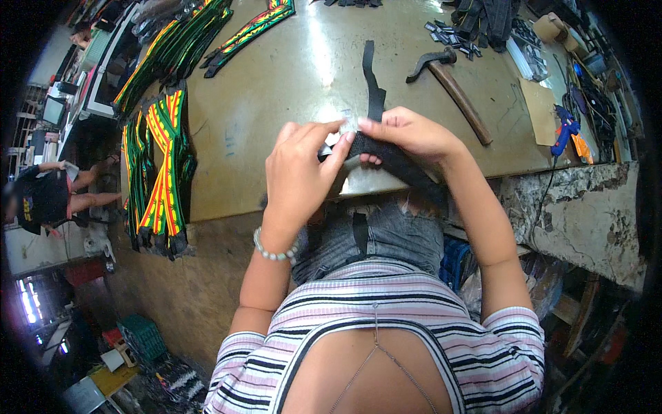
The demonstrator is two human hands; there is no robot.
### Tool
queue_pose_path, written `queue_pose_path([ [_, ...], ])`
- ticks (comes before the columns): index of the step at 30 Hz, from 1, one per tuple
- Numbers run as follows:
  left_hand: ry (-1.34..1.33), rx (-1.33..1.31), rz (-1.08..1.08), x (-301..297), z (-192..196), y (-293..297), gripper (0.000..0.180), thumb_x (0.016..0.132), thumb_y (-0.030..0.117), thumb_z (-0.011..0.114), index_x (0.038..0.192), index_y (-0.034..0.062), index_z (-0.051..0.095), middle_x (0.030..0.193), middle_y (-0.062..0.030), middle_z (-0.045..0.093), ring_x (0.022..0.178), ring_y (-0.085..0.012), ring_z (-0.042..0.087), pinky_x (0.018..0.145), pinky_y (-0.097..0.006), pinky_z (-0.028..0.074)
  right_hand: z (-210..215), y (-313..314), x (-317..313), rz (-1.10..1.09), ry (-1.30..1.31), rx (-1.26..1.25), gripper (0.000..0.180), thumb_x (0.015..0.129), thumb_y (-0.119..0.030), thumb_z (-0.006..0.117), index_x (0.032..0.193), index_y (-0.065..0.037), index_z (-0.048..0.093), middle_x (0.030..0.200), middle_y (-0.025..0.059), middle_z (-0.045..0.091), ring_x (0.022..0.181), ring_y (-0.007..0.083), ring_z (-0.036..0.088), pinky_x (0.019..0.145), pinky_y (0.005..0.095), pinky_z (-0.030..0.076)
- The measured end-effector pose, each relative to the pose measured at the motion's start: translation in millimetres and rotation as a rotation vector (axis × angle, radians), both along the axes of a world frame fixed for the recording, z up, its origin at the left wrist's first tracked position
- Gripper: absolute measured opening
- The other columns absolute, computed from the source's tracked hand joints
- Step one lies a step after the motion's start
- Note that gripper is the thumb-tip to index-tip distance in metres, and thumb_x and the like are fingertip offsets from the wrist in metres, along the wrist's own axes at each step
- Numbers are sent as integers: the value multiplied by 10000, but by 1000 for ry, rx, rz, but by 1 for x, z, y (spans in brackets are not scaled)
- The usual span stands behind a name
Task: The person assembles a strap by applying hot glue to a black webbing strip and attaching a colorful patterned fabric strip. They then place a small white rectangular piece over the joint and press it down. This process is repeated multiple times to create a series of connected strap segments.
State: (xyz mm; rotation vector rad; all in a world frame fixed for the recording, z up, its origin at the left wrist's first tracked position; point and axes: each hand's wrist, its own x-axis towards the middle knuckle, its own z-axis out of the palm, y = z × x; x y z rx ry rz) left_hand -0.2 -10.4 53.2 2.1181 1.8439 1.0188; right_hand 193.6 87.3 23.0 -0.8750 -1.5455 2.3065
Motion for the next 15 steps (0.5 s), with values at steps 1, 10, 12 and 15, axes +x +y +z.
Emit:
queue_pose_path([
  [1, -80, -140, -42, -2, -1, 3, 184, 857, 229, 740, 978, 92, 758, 839, -97, 703, 727, -252, 614, 682, -370, 505, 2, 1, -2, -81, 18, 55, 355, 980, -365, 637, 1055, -24, 702, 836, -3, 681, 695, 64, 602, 636, 205, 490],
  [10, 85, -41, 172, 7, -42, 22, 174, 859, 253, 720, 884, 81, 720, 815, -80, 643, 754, -262, 639, 659, -392, 509, 11, -2, -12, -358, 29, 1089, 423, 834, -103, 691, 1254, -94, 638, 1390, 132, 527, 1245, 292, 532, 1028, 412, 431],
  [12, 68, 9, 179, 7, -46, 23, 183, 844, 233, 728, 958, 92, 703, 859, -86, 597, 773, -263, 640, 673, -410, 516, 3, -11, -18, -386, -70, 1009, 496, 831, -59, 666, 1320, -77, 584, 1370, 166, 510, 1212, 326, 546, 1001, 397, 456],
  [15, 89, 22, 125, 8, -51, 24, 188, 838, 177, 725, 1004, 97, 685, 847, -93, 605, 769, -263, 646, 685, -416, 521, -16, -16, -37, -451, -216, 1033, 463, 817, 14, 626, 1278, 1, 576, 1199, 206, 551, 1079, 393, 587, 927, 387, 504],
])
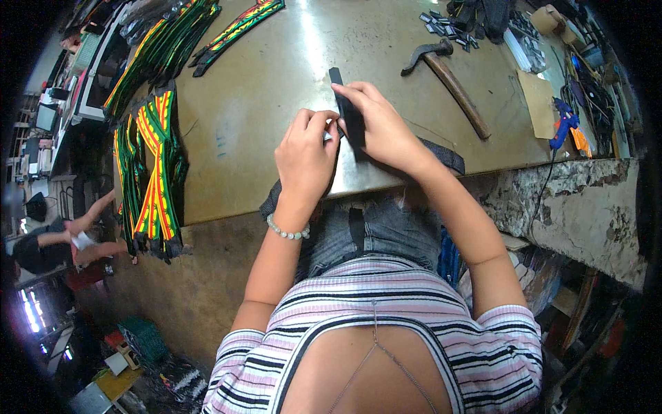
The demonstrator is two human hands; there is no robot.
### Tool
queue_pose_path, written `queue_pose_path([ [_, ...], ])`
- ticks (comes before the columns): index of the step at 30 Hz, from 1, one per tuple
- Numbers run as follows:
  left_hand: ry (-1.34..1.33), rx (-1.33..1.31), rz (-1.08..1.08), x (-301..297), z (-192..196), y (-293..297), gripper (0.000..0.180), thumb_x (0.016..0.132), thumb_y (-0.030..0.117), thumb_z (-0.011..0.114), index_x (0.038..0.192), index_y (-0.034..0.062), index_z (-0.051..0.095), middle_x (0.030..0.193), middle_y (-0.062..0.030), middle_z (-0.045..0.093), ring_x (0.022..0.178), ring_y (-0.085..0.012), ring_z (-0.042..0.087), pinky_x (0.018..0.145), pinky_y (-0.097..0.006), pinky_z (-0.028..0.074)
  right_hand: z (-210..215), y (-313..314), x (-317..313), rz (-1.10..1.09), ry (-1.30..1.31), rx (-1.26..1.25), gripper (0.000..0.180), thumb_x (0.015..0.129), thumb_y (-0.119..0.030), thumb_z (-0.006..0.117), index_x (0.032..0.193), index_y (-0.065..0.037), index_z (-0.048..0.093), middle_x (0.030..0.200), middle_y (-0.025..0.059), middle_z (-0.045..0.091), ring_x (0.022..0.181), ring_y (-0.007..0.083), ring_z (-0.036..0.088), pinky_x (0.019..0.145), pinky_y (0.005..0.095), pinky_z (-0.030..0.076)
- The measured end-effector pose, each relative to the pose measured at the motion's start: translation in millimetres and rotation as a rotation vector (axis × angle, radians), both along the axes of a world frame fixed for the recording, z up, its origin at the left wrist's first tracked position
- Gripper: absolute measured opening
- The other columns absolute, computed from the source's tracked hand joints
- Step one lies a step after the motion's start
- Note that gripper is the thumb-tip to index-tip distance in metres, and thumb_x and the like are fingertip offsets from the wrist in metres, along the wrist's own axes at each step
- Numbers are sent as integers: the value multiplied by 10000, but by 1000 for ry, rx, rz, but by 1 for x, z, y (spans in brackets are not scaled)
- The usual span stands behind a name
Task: The person assembles a strap by applying hot glue to a black webbing strip and attaching a colorful patterned fabric strip. They then place a small white rectangular piece over the joint and press it down. This process is repeated multiple times to create a series of connected strap segments.
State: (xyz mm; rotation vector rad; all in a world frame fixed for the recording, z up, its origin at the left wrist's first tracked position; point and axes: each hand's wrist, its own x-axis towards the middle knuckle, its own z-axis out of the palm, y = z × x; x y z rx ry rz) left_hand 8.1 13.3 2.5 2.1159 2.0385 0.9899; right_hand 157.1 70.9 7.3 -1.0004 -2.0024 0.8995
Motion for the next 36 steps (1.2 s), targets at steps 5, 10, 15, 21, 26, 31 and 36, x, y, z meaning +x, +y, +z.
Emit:
queue_pose_path([
  [5, -194, -13, 0, 3, -5, 4, 198, 840, 101, 701, 1035, 94, 664, 853, -93, 627, 762, -267, 659, 677, -397, 522, -17, -13, 1, -68, -201, 352, 285, 781, 36, 620, 1065, 19, 641, 1005, 168, 613, 946, 366, 623, 836, 432, 527],
  [10, -144, -38, -36, 3, -7, 0, 265, 844, 66, 677, 1068, 202, 710, 860, -73, 598, 705, -260, 646, 610, -383, 520, -19, -45, 15, -33, -315, 541, 273, 780, -16, 613, 1046, 27, 661, 1046, 143, 662, 1003, 313, 649, 861, 388, 552],
  [15, 50, -63, -78, 3, -8, -3, 377, 819, 79, 659, 1138, 273, 707, 934, -54, 556, 690, -270, 641, 589, -397, 527, -10, -58, 18, 2, -407, 564, 259, 800, -57, 612, 1040, 27, 661, 1021, 153, 659, 1049, 312, 646, 868, 382, 556],
  [21, 74, -100, -62, 3, -9, -3, 390, 850, 86, 648, 1172, 296, 713, 958, -67, 576, 730, -284, 645, 635, -405, 533, 12, -96, 34, 199, -413, 368, 213, 812, -96, 621, 997, 3, 656, 988, 131, 649, 1009, 295, 636, 856, 366, 542],
  [26, 67, -191, -94, 3, 2, 0, 360, 846, 86, 664, 1159, 258, 715, 949, -57, 563, 741, -256, 654, 638, -395, 530, 36, -92, 134, -67, 99, -286, 249, 799, -127, 789, 983, -30, 653, 1017, 96, 660, 932, 217, 652, 884, 323, 519],
  [31, -42, -38, -78, 9, 12, -7, 260, 925, 158, 646, 1183, 183, 668, 880, -46, 572, 695, -206, 639, 619, -353, 518, -10, 17, 335, -1520, -154, 449, 817, 696, -400, 903, 1210, 65, 469, 1234, 216, 477, 1095, 276, 521, 995, 390, 424],
  [36, -45, -11, -18, 1, 10, -26, 194, 901, 152, 664, 1088, 158, 714, 840, -51, 600, 708, -223, 640, 623, -353, 520, -32, 66, 433, -1361, -385, 63, 689, 867, -456, 722, 1202, 73, 436, 983, 260, 672, 867, 331, 698, 850, 432, 522],
])
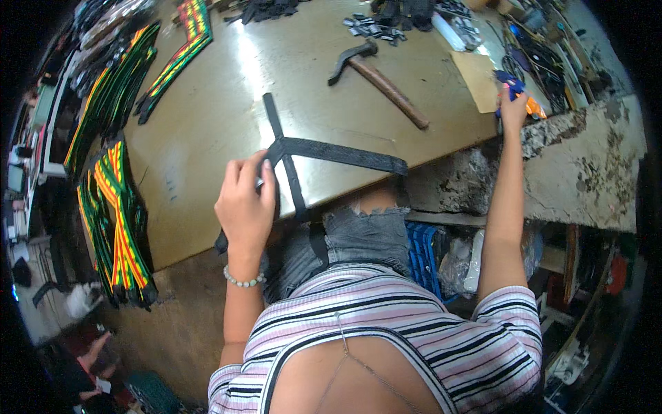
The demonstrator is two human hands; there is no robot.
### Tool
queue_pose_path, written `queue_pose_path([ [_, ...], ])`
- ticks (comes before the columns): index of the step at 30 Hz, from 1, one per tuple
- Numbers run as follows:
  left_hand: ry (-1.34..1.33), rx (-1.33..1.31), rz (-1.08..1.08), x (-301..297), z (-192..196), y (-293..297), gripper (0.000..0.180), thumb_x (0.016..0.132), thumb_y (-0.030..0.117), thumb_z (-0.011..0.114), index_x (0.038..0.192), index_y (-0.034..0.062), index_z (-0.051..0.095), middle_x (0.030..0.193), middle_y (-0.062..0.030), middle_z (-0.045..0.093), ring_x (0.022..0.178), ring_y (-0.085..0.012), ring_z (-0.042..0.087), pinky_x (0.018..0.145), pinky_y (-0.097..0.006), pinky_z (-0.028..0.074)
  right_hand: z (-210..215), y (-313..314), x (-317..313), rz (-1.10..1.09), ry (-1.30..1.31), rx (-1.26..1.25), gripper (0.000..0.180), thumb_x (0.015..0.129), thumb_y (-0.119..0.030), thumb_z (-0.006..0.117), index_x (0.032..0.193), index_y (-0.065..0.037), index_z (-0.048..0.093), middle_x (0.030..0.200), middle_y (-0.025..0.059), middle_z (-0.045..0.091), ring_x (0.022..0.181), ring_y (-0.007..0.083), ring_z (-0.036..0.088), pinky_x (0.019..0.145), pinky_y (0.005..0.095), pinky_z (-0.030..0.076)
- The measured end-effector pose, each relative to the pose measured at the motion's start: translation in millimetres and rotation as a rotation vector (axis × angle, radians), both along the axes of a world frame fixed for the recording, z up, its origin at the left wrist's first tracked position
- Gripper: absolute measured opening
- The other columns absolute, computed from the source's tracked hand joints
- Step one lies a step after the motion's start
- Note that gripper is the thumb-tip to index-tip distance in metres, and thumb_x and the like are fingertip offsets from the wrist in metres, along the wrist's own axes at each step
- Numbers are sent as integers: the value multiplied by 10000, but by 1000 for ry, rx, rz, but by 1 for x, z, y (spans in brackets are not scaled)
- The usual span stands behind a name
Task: The person assembles a strap by applying hot glue to a black webbing strip and attaching a colorful patterned fabric strip. They then place a small white rectangular piece over the joint and press it down. This process is repeated multiple times to create a series of connected strap segments.
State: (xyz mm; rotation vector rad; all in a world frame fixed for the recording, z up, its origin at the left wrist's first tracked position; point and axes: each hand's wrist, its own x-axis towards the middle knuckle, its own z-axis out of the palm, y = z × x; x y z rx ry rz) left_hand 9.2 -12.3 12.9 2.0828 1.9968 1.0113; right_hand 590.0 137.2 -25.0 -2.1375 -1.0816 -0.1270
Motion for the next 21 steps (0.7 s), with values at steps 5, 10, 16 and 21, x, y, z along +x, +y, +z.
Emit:
queue_pose_path([
  [5, 25, -1, -2, -6, -12, 0, 168, 861, 144, 688, 1018, 176, 739, 831, -35, 596, 720, -215, 635, 602, -353, 510, 86, -2, -108, 335, 205, -59, 460, 917, -382, 692, 1106, 2, 524, 747, 97, 683, 581, 155, 647, 495, 267, 494],
  [10, 37, 15, -11, -9, -15, 3, 169, 880, 164, 693, 1040, 187, 742, 789, -52, 594, 651, -213, 619, 584, -345, 499, 95, -45, -278, 1115, 671, -74, 464, 894, -337, 749, 1191, -53, 533, 909, 53, 659, 682, 98, 624, 538, 213, 474],
  [16, -1, 16, -7, -10, -16, 4, 160, 881, 171, 688, 1031, 195, 740, 795, -44, 597, 662, -212, 621, 582, -343, 499, 74, -47, -350, 1332, 304, -193, 531, 894, -314, 743, 1269, -35, 491, 993, 74, 619, 801, 141, 618, 700, 274, 508],
  [21, 17, 31, -17, -10, -17, 4, 156, 885, 173, 681, 1028, 196, 737, 796, -39, 595, 661, -209, 621, 575, -344, 496, 74, -40, -353, 1338, 115, -183, 578, 891, -409, 724, 1252, -17, 501, 896, 155, 683, 786, 255, 677, 726, 353, 526],
])
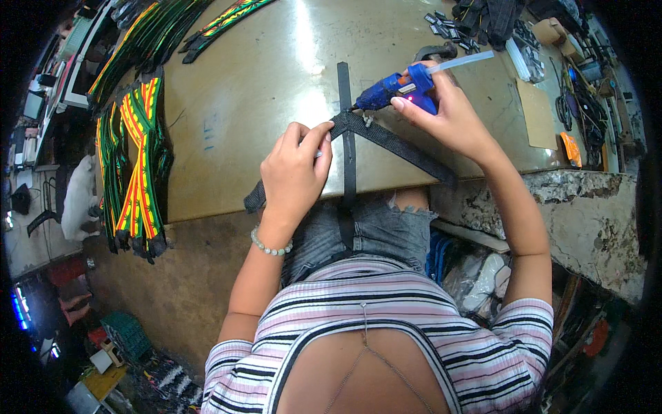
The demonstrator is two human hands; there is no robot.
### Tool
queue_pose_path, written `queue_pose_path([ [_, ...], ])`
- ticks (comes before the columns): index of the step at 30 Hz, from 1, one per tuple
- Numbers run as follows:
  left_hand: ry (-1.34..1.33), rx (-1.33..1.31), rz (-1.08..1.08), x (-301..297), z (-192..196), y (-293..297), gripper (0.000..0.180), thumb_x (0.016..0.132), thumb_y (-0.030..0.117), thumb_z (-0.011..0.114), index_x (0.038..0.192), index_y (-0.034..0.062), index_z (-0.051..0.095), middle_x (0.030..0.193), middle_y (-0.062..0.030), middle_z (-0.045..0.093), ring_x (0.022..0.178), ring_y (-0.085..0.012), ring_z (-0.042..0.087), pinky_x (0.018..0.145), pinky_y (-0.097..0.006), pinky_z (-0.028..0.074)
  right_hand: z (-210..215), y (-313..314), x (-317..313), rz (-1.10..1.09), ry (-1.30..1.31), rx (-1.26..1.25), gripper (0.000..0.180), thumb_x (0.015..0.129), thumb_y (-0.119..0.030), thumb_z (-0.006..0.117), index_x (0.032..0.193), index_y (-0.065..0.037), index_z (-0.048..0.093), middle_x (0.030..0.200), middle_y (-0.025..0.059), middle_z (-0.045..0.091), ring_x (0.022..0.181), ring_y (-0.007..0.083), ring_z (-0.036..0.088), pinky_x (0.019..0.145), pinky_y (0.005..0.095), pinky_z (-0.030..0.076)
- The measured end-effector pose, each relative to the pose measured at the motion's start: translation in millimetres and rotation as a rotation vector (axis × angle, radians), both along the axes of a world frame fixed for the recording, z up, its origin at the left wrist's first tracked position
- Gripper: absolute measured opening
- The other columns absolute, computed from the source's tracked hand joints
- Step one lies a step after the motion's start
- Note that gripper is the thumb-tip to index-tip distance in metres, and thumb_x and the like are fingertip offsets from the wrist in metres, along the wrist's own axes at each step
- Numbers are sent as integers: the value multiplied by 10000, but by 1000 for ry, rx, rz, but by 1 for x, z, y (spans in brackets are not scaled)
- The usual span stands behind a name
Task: The person assembles a strap by applying hot glue to a black webbing strip and attaching a colorful patterned fabric strip. They then place a small white rectangular piece over the joint and press it down. This process is repeated multiple times to create a series of connected strap segments.
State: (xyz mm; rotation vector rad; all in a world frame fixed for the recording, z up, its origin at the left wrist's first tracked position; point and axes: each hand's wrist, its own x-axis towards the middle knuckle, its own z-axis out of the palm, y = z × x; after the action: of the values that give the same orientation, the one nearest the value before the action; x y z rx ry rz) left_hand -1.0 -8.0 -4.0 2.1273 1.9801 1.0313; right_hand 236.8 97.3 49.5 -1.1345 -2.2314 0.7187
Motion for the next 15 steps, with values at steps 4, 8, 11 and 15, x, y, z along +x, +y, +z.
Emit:
queue_pose_path([
  [4, -14, -14, -1, 1, 1, 1, 147, 888, 179, 680, 1024, 193, 736, 788, -39, 588, 650, -209, 616, 570, -346, 493, -3, -1, -2, 4, 9, -7, 570, 897, -405, 717, 1254, -21, 492, 870, 173, 685, 767, 278, 687, 703, 365, 527],
  [8, -12, -7, 2, 0, 1, 1, 143, 891, 184, 679, 1023, 190, 734, 779, -41, 581, 639, -212, 610, 565, -347, 488, -2, -6, -4, -16, -4, -9, 566, 897, -400, 716, 1252, -22, 488, 875, 185, 688, 779, 297, 694, 699, 382, 528],
  [11, -1, -7, 3, 0, 0, 0, 149, 876, 171, 683, 1015, 189, 733, 783, -33, 578, 660, -206, 613, 560, -345, 489, 4, -15, -4, -12, -21, -8, 561, 898, -391, 714, 1250, -18, 487, 874, 202, 688, 788, 333, 701, 694, 398, 529],
  [15, 18, 1, 3, 0, -1, 1, 162, 847, 144, 692, 998, 189, 731, 796, -17, 578, 706, -192, 625, 554, -340, 495, 15, -33, -4, -16, -83, -249, 537, 893, -342, 730, 1236, -10, 483, 1019, 156, 630, 914, 241, 624, 843, 346, 485],
])
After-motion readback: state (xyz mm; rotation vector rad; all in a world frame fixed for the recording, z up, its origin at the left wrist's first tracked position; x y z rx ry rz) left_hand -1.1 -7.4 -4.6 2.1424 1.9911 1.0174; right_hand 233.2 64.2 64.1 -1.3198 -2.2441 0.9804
